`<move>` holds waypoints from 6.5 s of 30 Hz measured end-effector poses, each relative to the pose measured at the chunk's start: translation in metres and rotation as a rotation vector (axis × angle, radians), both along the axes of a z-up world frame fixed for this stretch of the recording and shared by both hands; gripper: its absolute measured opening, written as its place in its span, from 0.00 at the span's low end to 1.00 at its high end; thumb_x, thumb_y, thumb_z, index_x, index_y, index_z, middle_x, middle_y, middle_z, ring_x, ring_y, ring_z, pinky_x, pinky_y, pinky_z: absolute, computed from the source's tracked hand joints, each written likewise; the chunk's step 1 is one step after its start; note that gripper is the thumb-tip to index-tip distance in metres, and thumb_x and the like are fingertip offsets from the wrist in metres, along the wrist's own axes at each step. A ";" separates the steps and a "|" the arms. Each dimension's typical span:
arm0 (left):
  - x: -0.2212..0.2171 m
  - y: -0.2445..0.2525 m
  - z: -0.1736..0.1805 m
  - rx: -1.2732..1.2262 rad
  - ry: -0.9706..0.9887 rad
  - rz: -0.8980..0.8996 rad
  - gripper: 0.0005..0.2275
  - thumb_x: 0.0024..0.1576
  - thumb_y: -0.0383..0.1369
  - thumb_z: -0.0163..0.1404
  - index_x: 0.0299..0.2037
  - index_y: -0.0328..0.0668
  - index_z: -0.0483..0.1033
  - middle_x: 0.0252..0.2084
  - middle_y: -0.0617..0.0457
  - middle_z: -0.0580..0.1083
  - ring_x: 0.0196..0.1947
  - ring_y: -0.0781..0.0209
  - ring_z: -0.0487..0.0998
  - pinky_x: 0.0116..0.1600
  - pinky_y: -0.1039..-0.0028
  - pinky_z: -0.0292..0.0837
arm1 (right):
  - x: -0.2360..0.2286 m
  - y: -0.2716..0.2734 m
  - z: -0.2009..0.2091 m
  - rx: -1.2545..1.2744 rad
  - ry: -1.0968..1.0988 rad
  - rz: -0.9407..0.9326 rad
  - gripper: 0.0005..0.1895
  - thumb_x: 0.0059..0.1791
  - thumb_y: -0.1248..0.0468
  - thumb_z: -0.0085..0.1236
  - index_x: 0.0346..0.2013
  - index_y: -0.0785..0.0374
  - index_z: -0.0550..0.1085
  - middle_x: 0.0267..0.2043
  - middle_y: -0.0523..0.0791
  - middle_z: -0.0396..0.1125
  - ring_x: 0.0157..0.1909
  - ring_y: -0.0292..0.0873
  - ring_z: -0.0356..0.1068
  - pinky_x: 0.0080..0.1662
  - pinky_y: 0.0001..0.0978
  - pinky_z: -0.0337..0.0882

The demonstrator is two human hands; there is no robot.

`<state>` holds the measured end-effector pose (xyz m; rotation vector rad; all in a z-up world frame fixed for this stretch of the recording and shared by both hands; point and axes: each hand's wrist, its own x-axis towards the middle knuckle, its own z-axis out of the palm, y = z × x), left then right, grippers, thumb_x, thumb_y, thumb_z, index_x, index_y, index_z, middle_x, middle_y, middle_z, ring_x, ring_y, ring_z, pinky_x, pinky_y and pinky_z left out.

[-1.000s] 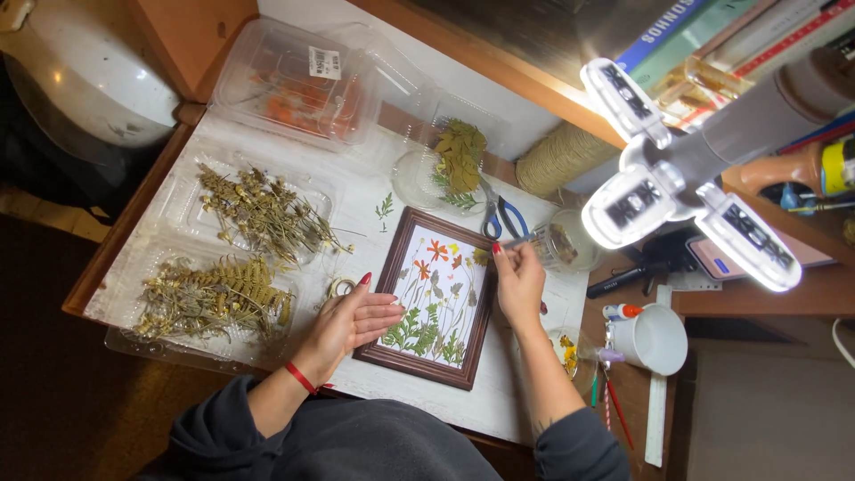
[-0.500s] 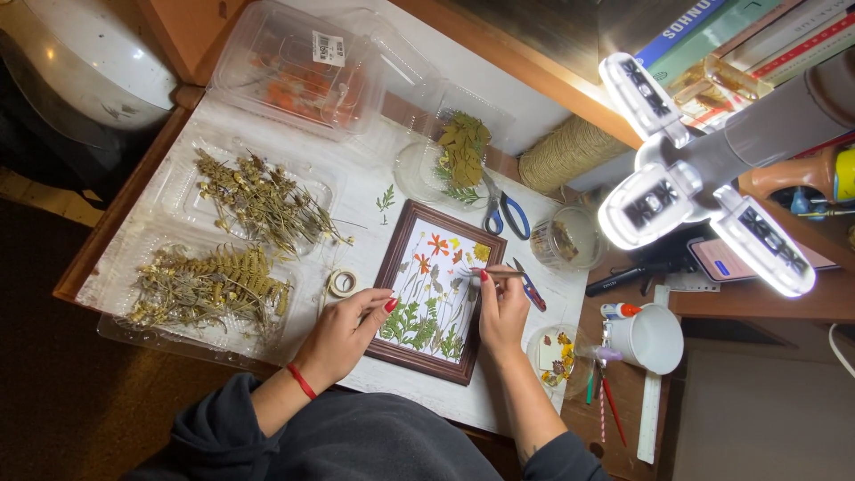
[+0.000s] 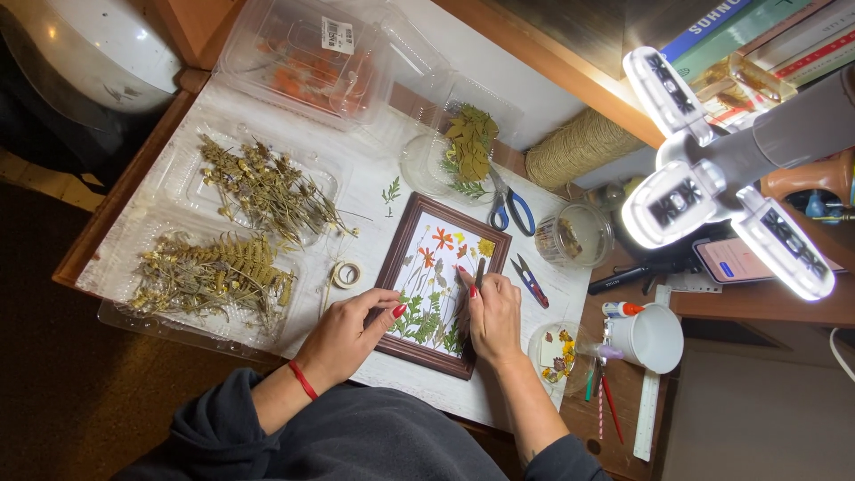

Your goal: Arranging and securing pressed dried flowers and leaves inside a small picture frame.

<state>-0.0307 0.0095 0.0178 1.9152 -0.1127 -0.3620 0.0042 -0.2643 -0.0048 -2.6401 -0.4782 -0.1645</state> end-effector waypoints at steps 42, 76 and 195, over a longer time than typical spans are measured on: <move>0.001 0.007 -0.006 -0.043 0.015 0.014 0.17 0.63 0.41 0.45 0.53 0.37 0.75 0.46 0.46 0.82 0.45 0.56 0.85 0.47 0.68 0.80 | 0.016 -0.024 -0.027 0.195 0.181 -0.215 0.24 0.57 0.60 0.33 0.52 0.62 0.80 0.34 0.58 0.63 0.37 0.49 0.63 0.47 0.41 0.64; -0.002 -0.002 -0.011 0.116 -0.047 -0.069 0.09 0.58 0.31 0.53 0.47 0.45 0.79 0.39 0.54 0.83 0.34 0.61 0.86 0.40 0.72 0.82 | 0.030 -0.073 -0.045 1.405 0.380 -0.806 0.07 0.57 0.64 0.49 0.39 0.66 0.68 0.43 0.47 0.72 0.43 0.38 0.76 0.42 0.25 0.79; 0.023 -0.050 -0.061 0.571 -0.798 -0.434 0.28 0.58 0.51 0.49 0.59 0.34 0.72 0.60 0.43 0.71 0.68 0.44 0.63 0.73 0.48 0.48 | 0.050 0.009 -0.024 0.508 0.458 -0.382 0.06 0.49 0.68 0.64 0.36 0.67 0.75 0.27 0.41 0.71 0.29 0.31 0.66 0.33 0.25 0.67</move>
